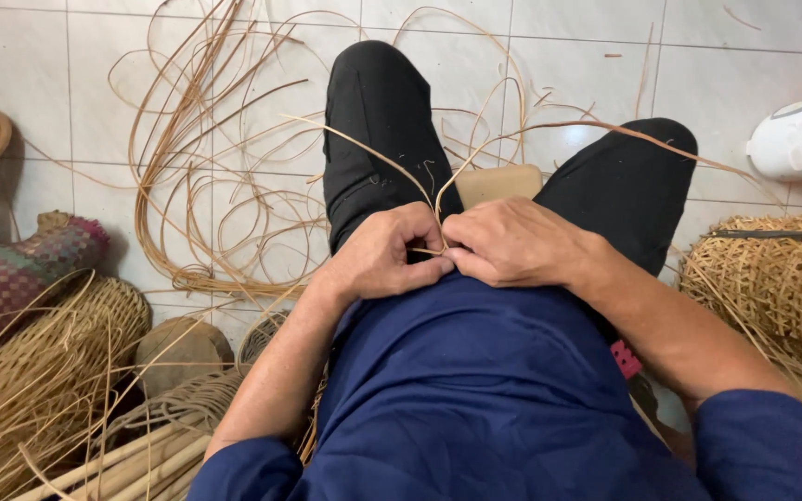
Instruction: The person is manually splitting long rattan strips into thinner strands using their hands and a small knife.
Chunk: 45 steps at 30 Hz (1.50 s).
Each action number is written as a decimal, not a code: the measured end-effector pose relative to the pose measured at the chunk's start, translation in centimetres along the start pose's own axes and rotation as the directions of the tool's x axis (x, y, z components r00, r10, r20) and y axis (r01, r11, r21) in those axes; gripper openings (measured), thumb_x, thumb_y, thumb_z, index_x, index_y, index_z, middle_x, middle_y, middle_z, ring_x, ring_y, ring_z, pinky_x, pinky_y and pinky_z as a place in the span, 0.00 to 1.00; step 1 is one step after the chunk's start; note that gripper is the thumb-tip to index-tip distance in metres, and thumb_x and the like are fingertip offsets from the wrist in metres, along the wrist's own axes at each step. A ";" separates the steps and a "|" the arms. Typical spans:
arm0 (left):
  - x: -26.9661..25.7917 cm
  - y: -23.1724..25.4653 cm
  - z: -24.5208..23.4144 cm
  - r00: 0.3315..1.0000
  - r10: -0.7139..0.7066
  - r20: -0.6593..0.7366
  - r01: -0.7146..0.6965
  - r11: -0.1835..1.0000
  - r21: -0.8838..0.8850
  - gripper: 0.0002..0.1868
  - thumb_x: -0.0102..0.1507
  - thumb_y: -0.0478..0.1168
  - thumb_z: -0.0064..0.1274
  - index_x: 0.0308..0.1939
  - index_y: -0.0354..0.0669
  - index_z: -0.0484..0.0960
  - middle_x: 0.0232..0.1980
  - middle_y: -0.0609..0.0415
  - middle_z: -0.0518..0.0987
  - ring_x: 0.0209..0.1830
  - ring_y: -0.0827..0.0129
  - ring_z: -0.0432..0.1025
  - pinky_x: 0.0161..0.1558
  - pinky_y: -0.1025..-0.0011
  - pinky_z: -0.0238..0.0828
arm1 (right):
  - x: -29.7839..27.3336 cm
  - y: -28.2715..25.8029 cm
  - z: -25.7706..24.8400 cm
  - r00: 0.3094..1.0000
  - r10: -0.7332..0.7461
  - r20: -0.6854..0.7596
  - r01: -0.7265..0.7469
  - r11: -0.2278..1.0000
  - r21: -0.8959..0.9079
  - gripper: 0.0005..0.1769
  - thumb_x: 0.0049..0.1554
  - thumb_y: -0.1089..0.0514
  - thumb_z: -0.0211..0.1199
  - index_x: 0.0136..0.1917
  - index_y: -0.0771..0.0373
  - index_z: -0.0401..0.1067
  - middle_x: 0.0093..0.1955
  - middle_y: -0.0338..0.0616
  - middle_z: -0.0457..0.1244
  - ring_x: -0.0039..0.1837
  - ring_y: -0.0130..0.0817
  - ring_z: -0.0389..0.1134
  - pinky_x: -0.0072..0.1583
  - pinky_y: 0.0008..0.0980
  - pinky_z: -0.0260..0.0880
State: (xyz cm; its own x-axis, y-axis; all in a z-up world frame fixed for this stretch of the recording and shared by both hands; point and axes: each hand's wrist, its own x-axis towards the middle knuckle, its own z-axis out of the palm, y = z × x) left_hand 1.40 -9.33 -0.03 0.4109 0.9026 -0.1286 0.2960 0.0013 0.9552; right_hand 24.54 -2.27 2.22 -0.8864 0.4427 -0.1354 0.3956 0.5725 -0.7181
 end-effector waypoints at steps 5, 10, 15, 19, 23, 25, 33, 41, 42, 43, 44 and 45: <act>-1.8 -3.2 0.1 0.995 0.064 -0.075 -0.068 0.997 -0.048 0.15 0.55 0.45 0.70 0.28 0.45 0.78 0.27 0.49 0.74 0.28 0.57 0.73 0.31 0.64 0.71 | 3.1 -0.6 0.4 0.981 -0.003 0.196 -0.006 0.999 0.044 0.06 0.60 0.52 0.56 0.40 0.52 0.67 0.34 0.44 0.67 0.42 0.52 0.73 0.42 0.47 0.70; -3.7 -4.3 -0.5 0.989 -0.004 -0.145 -0.003 0.999 -0.051 0.14 0.57 0.47 0.70 0.25 0.48 0.80 0.26 0.54 0.73 0.27 0.63 0.74 0.30 0.69 0.70 | 5.3 -0.6 0.8 0.951 0.038 0.307 -0.084 0.987 0.139 0.05 0.58 0.53 0.57 0.39 0.47 0.68 0.33 0.39 0.68 0.40 0.45 0.73 0.41 0.43 0.71; -5.6 -3.4 -1.1 0.968 -0.130 -0.214 0.142 0.989 0.040 0.14 0.57 0.48 0.68 0.26 0.47 0.81 0.26 0.49 0.76 0.27 0.56 0.76 0.30 0.63 0.71 | 7.3 0.0 2.1 0.902 0.089 0.421 -0.160 0.978 0.136 0.07 0.60 0.53 0.57 0.42 0.50 0.74 0.38 0.44 0.72 0.46 0.48 0.75 0.47 0.45 0.73; -6.4 -3.9 -1.4 0.936 -0.266 -0.232 0.284 0.958 0.048 0.12 0.57 0.48 0.66 0.29 0.47 0.81 0.25 0.52 0.75 0.29 0.54 0.77 0.32 0.62 0.72 | 9.3 0.5 3.1 0.851 0.128 0.509 -0.222 0.967 0.128 0.09 0.61 0.49 0.58 0.45 0.50 0.78 0.43 0.45 0.74 0.52 0.48 0.75 0.52 0.46 0.73; -6.7 -5.0 -0.9 0.913 -0.333 -0.233 0.349 0.937 0.026 0.12 0.58 0.50 0.64 0.27 0.50 0.81 0.24 0.55 0.75 0.29 0.57 0.77 0.32 0.63 0.72 | 10.7 1.6 3.7 0.808 0.167 0.565 -0.271 0.957 0.105 0.12 0.58 0.46 0.59 0.46 0.49 0.81 0.44 0.43 0.74 0.54 0.46 0.75 0.55 0.46 0.73; -6.3 -5.8 -0.9 0.897 -0.359 -0.257 0.381 0.924 0.041 0.14 0.58 0.54 0.63 0.26 0.53 0.80 0.24 0.57 0.76 0.30 0.58 0.78 0.33 0.64 0.73 | 11.4 1.3 3.3 0.806 0.179 0.564 -0.299 0.945 0.128 0.13 0.56 0.45 0.60 0.35 0.51 0.75 0.31 0.42 0.69 0.43 0.41 0.72 0.49 0.41 0.71; -7.0 -6.6 -0.4 0.842 -0.424 -0.335 0.455 0.891 0.016 0.12 0.58 0.53 0.60 0.26 0.54 0.80 0.21 0.54 0.74 0.28 0.57 0.77 0.33 0.63 0.72 | 11.0 2.0 3.7 0.858 0.202 0.472 -0.348 0.905 0.244 0.16 0.54 0.49 0.60 0.27 0.53 0.68 0.22 0.38 0.61 0.32 0.31 0.65 0.40 0.33 0.65; -8.5 -8.6 -2.0 0.860 -0.443 -0.252 0.428 0.896 -0.116 0.13 0.58 0.51 0.60 0.28 0.49 0.79 0.21 0.53 0.73 0.28 0.64 0.72 0.33 0.64 0.71 | 6.3 3.3 -1.0 0.903 0.237 0.357 -0.366 0.859 0.357 0.14 0.55 0.53 0.59 0.29 0.58 0.68 0.23 0.44 0.61 0.33 0.32 0.65 0.41 0.34 0.65; -8.4 -8.4 -2.3 0.860 -0.444 -0.250 0.434 0.896 -0.100 0.12 0.58 0.51 0.61 0.28 0.50 0.80 0.21 0.55 0.73 0.28 0.65 0.73 0.34 0.65 0.71 | 4.7 5.2 -1.9 0.936 0.241 0.255 -0.331 0.846 0.417 0.14 0.56 0.56 0.58 0.29 0.59 0.71 0.25 0.43 0.63 0.34 0.33 0.66 0.42 0.34 0.66; -8.2 -8.2 -2.6 0.860 -0.446 -0.248 0.439 0.895 -0.083 0.12 0.58 0.51 0.61 0.29 0.50 0.81 0.22 0.56 0.74 0.29 0.66 0.73 0.35 0.66 0.71 | 3.1 7.1 -2.8 0.957 0.248 0.149 -0.289 0.832 0.473 0.15 0.58 0.59 0.58 0.30 0.60 0.74 0.26 0.42 0.65 0.34 0.33 0.66 0.43 0.34 0.67; -7.8 -6.5 -3.1 0.863 -0.438 -0.251 0.432 0.898 -0.078 0.12 0.58 0.51 0.61 0.29 0.50 0.81 0.22 0.56 0.74 0.29 0.66 0.73 0.35 0.66 0.71 | 1.0 9.4 -4.3 0.959 0.247 0.141 -0.285 0.836 0.469 0.15 0.58 0.59 0.58 0.30 0.60 0.74 0.26 0.42 0.65 0.34 0.33 0.66 0.43 0.34 0.67; -7.5 -4.8 -3.7 0.889 -0.351 -0.293 0.388 0.918 0.078 0.11 0.60 0.48 0.61 0.29 0.48 0.80 0.22 0.58 0.75 0.25 0.67 0.70 0.32 0.68 0.68 | -1.2 11.6 -5.8 0.950 0.311 0.014 -0.276 0.821 0.501 0.12 0.62 0.60 0.56 0.38 0.62 0.73 0.30 0.43 0.65 0.36 0.31 0.65 0.44 0.29 0.66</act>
State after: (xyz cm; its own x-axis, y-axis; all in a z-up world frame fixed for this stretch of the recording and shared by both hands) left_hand -6.25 -14.49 -2.70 0.0088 0.9284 -0.3714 0.4989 0.3178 0.8063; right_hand 31.54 7.84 -1.97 -0.7226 0.5893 -0.3614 0.4487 0.0021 -0.8937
